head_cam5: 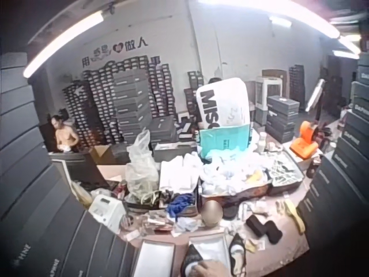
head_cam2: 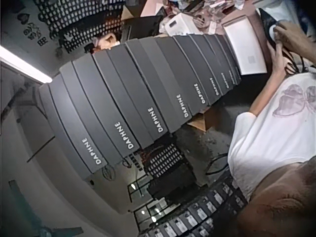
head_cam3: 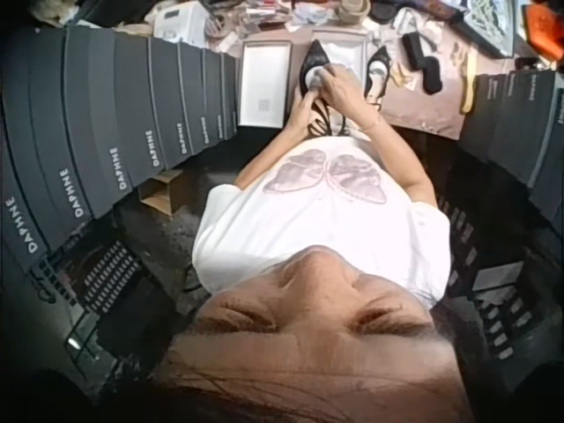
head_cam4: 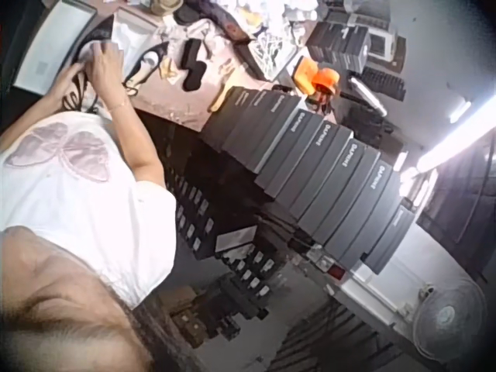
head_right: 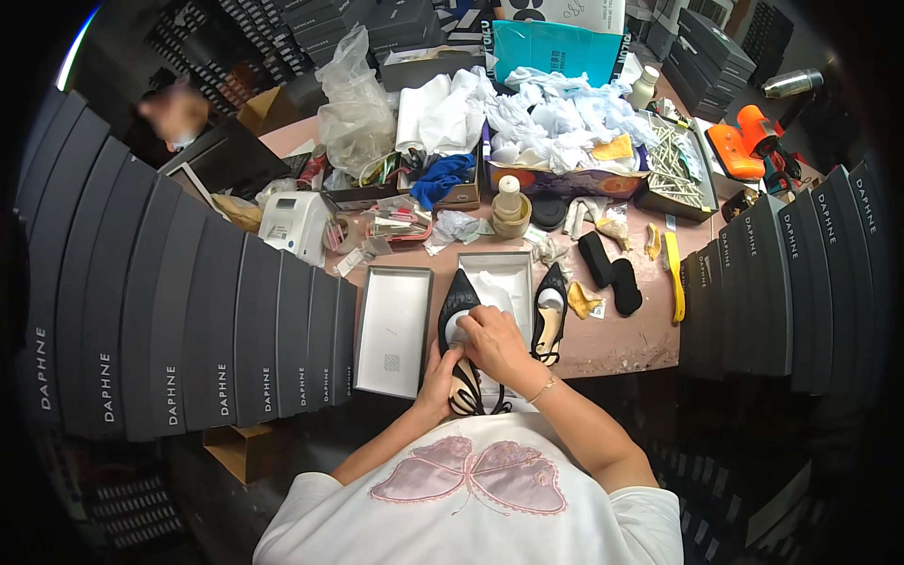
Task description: Packing black high-heeled shoes into boxes with tissue paper, silica gel, and foam inserts.
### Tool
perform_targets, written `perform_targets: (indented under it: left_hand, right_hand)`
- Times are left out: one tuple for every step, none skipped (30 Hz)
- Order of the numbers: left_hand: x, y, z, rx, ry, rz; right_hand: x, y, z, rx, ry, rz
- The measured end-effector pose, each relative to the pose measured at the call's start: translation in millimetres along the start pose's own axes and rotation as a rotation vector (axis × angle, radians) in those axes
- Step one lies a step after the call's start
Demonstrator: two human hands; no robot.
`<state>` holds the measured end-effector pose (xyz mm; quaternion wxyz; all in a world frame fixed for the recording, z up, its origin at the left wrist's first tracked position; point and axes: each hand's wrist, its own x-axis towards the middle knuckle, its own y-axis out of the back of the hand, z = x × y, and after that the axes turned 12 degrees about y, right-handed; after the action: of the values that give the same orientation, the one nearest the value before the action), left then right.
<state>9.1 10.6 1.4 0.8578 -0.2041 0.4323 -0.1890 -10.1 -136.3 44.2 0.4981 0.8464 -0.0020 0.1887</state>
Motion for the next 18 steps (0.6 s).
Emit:
perform_targets:
  left_hand:
    - [0.1, 3.8, -0.2, 0.004, -0.014, -0.003]
    - [-10.9, -3.2, 9.7, 0.021, 0.039, -0.033]
    - [-10.6, -4.3, 5.9, 0.038, 0.027, -0.041]
    - [-10.3, -5.3, -0.6, 0.054, 0.014, -0.048]
    - [-9.2, -7.3, -3.5, 0.075, 0.002, -0.057]
    - [-14.7, -8.3, 7.1, 0.102, 0.080, -0.072]
    - [-11.0, -4.0, 9.0, 0.159, 0.014, -0.086]
    - [-2.2, 5.1, 8.2, 0.213, -0.056, -0.098]
    - [8.7, 19.0, 2.3, 0.260, -0.122, -0.104]
    - [26.4, 41.5, -8.4, 0.638, -0.454, 0.096]
    - [-7.4, 4.4, 29.4, 0.612, -0.475, 0.023]
    - [-0.9, 16.1, 41.3, 0.832, -0.502, -0.031]
    - [6.5, 26.2, 49.2, 1.053, -0.524, -0.090]
    - [2.3, 22.2, 59.1, 1.075, -0.492, -0.096]
    - [-7.8, 12.9, 71.4, 1.095, -0.463, -0.097]
    - [-12.2, 7.0, 78.1, 1.116, -0.435, -0.100]
    - [-11.1, 5.8, 76.6, 1.181, -0.568, -0.056]
    - [-9.6, 3.2, 73.3, 1.245, -0.703, -0.011]
  right_hand:
    - [4.1, 6.0, -4.8, 0.023, 0.016, 0.065]
    - [4.5, 8.0, -1.3, -0.016, -0.013, 0.052]
    - [7.2, 7.3, 4.0, -0.015, -0.008, 0.093]
    - [7.5, -2.3, 15.1, 0.188, -0.089, 0.144]
    - [5.4, -11.8, 27.2, 0.392, -0.173, 0.200]
    - [3.3, -16.6, 32.5, 0.454, -0.185, 0.187]
    - [-0.2, -20.0, 36.6, 0.516, -0.197, 0.175]
    - [0.9, -21.5, 38.0, 0.579, -0.205, 0.159]
    - [3.5, -17.1, 34.5, 0.605, -0.168, 0.111]
    - [5.7, -3.5, 26.7, 0.630, -0.139, 0.065]
    - [2.4, 7.4, 25.1, 0.643, -0.131, 0.031]
    - [4.3, 12.5, 18.8, 0.644, -0.126, -0.028]
    - [2.9, 13.3, 19.2, 0.665, -0.126, -0.024]
    - [0.7, 14.0, 21.4, 0.684, -0.126, -0.020]
    - [0.4, 14.9, 24.1, 0.702, -0.120, -0.018]
    - [0.0, 17.9, 24.5, 0.753, -0.091, 0.001]
    - [-1.0, 16.5, 23.7, 0.789, -0.138, 0.045]
    - [-1.3, 14.6, 22.2, 0.824, -0.186, 0.090]
